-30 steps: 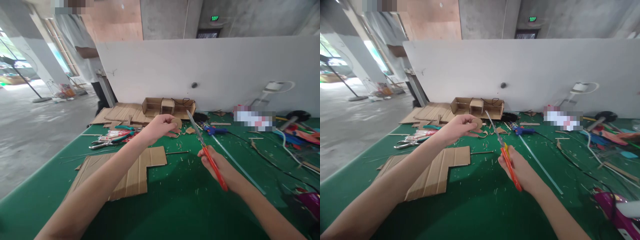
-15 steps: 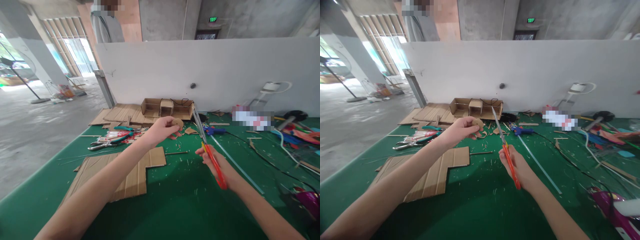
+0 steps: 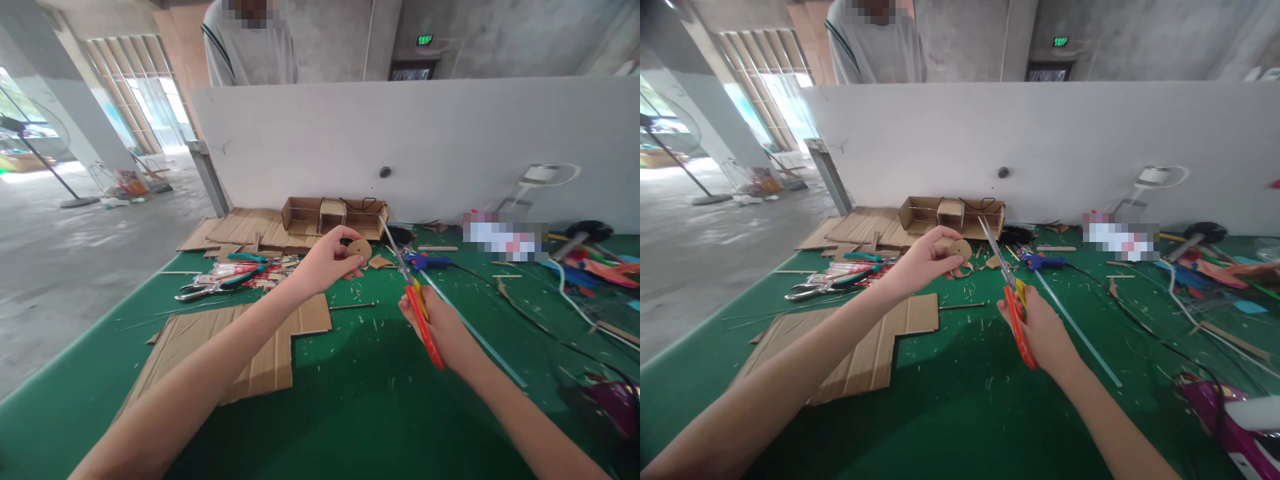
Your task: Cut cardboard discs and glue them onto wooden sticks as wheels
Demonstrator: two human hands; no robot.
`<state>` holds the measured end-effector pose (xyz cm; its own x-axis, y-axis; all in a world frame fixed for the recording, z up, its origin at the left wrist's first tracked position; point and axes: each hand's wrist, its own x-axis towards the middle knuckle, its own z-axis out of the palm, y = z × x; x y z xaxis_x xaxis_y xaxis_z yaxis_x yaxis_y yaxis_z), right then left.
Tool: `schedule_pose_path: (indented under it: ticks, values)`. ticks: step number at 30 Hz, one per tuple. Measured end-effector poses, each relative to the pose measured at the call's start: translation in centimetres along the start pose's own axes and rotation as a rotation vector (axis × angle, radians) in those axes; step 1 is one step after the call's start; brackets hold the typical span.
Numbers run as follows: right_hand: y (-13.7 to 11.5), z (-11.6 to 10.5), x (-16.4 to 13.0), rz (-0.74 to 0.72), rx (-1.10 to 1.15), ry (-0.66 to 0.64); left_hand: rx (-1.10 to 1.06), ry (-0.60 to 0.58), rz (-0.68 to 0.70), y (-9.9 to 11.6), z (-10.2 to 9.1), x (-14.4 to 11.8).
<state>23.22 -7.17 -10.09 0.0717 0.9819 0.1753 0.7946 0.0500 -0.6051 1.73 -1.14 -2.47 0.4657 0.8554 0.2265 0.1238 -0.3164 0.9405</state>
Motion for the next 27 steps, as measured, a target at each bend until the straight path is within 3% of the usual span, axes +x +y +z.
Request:
schedule_pose_path:
  ticks: [5,12,20,27]
  values:
    - [1.0,-0.3,1.1,0.123,-0.189,0.14,0.025,0.008,0.038,-0.2,0.0,0.1]
    - [3.1,-0.6,2.0,0.133,-0.238,0.115,0.069,0.042,0.055,-0.4,0.0,0.1]
    - [2.7,-0.6,1.9,0.156,-0.189,0.076,0.119,0.035,0.122,-1.1,-0.3,0.2]
    - [2.8,-0.5,1.9,0.15,-0.324,0.114,0.078,0.09,0.056,-0.5,0.2,0.2]
